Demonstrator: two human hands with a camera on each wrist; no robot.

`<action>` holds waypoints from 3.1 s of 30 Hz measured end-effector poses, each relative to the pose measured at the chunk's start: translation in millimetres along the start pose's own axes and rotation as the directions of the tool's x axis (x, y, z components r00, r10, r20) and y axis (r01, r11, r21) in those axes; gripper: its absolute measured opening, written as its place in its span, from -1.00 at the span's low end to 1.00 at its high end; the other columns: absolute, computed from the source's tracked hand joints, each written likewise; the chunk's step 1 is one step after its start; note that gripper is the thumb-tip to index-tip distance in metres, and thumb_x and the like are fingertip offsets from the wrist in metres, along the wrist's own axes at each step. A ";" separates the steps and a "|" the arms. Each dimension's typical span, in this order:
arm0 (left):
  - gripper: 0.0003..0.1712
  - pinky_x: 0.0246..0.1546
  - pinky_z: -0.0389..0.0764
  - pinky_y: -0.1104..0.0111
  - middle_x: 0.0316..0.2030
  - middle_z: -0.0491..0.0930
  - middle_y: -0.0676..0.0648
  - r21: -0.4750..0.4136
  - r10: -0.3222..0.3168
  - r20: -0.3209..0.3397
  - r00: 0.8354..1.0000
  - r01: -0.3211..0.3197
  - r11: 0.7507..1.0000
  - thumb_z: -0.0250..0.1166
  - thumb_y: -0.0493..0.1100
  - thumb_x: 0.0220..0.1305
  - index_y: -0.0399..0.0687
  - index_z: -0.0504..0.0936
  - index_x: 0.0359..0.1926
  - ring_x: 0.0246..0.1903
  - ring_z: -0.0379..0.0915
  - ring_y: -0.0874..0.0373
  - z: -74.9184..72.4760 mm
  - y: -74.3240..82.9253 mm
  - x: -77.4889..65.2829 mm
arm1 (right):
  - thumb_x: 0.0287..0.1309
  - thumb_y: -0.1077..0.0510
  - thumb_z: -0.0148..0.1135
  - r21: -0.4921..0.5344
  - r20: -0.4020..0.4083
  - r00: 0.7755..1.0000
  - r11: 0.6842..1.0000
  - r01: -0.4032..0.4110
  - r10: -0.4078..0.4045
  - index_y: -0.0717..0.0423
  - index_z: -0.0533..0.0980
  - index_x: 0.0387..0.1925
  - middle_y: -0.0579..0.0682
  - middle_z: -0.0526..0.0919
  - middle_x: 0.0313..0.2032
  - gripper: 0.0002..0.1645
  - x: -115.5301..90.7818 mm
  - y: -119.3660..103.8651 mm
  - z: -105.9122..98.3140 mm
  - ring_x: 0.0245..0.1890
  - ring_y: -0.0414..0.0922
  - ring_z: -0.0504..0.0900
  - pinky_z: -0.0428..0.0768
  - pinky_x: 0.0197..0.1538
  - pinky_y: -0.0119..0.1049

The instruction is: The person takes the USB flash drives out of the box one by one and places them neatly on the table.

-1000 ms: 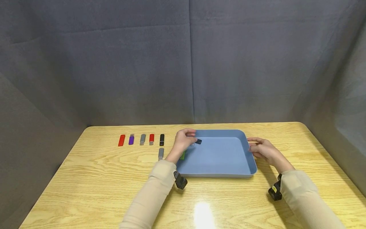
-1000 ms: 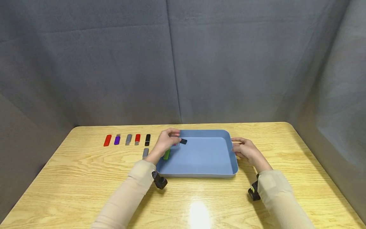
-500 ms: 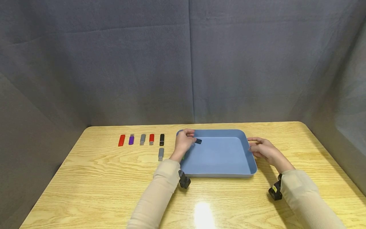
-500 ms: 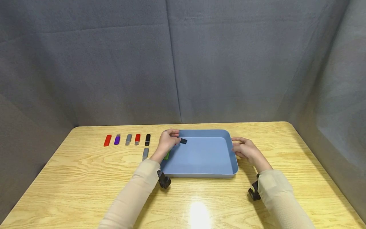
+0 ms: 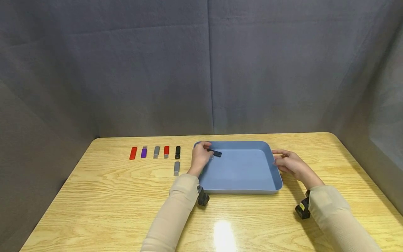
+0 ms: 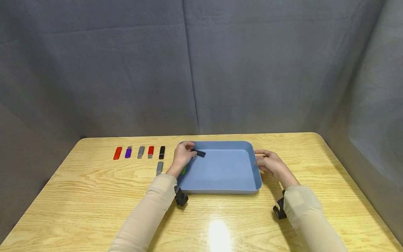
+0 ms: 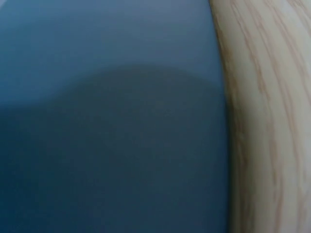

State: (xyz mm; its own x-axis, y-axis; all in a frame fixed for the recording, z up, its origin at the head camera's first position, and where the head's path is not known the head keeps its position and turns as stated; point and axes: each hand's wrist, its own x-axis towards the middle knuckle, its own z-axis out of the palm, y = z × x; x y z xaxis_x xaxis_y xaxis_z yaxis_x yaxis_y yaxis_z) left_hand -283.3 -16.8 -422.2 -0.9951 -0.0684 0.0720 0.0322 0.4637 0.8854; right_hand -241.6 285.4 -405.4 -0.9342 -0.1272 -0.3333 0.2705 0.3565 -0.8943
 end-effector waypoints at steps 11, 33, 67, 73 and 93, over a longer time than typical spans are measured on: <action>-0.68 0.00 0.59 0.16 -0.10 0.65 -0.27 0.127 0.035 -0.013 0.999 -0.033 0.991 0.32 -0.41 0.10 -0.34 0.62 -0.07 -0.06 0.57 -0.09 3.3 -0.6 3.9 | 0.21 0.28 0.08 -0.012 -0.006 1.000 1.000 0.004 -0.004 0.38 0.02 0.40 0.23 0.47 0.18 -0.21 -0.4 -4.0 -0.1 -0.25 -0.47 0.56 0.59 -0.18 -0.55; -0.74 -0.08 0.59 0.18 -0.20 0.69 -0.22 0.225 0.078 0.082 0.994 -0.095 0.970 0.31 -0.41 0.12 -0.29 0.66 -0.11 -0.16 0.61 -0.05 6.9 -4.1 4.8 | 0.22 0.30 0.07 0.015 0.014 0.999 0.999 0.041 -0.042 0.44 -0.03 0.40 0.27 0.46 0.18 -0.19 1.2 3.9 -1.6 -0.25 -0.47 0.57 0.60 -0.16 -0.54; -0.74 -0.45 0.36 0.56 -0.24 0.72 -0.16 0.201 0.053 0.315 0.948 -0.121 0.972 0.37 -0.35 0.09 -0.18 0.72 -0.13 -0.35 0.57 0.15 5.7 3.4 3.5 | 0.21 0.30 0.08 0.026 0.016 0.999 0.999 0.043 -0.043 0.43 -0.01 0.39 0.23 0.47 0.16 -0.20 0.8 3.5 -0.8 -0.23 -0.46 0.57 0.61 -0.13 -0.54; -0.75 -0.47 0.50 0.56 -0.19 0.69 -0.19 0.103 0.009 0.289 0.957 -0.041 0.994 0.35 -0.34 0.13 -0.22 0.69 -0.12 -0.43 0.53 0.22 5.7 3.3 5.2 | 0.21 0.32 0.08 0.042 0.018 0.999 0.998 0.045 -0.046 0.45 -0.02 0.39 0.11 0.54 0.08 -0.19 0.4 4.1 -1.3 -0.24 -0.46 0.58 0.61 -0.14 -0.55; -0.22 -0.22 0.70 0.33 -0.07 0.46 -0.27 -0.210 -0.006 0.385 0.923 0.094 0.973 0.23 -0.40 0.23 0.05 0.20 0.42 -0.30 0.59 0.03 -20.6 15.0 3.1 | 0.22 0.29 0.07 -0.006 0.010 0.999 1.000 0.031 -0.031 0.41 -0.01 0.41 0.31 0.39 0.22 -0.20 1.1 1.7 -1.2 -0.24 -0.49 0.54 0.60 -0.15 -0.55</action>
State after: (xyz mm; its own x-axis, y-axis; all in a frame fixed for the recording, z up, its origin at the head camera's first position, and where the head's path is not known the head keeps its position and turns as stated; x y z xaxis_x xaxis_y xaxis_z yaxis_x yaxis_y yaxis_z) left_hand -283.9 -28.3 -399.2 -0.9547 0.2743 -0.1157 -0.0423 0.2596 0.9648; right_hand -242.4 286.9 -406.9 -0.9397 -0.1476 -0.3086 0.2400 0.3584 -0.9022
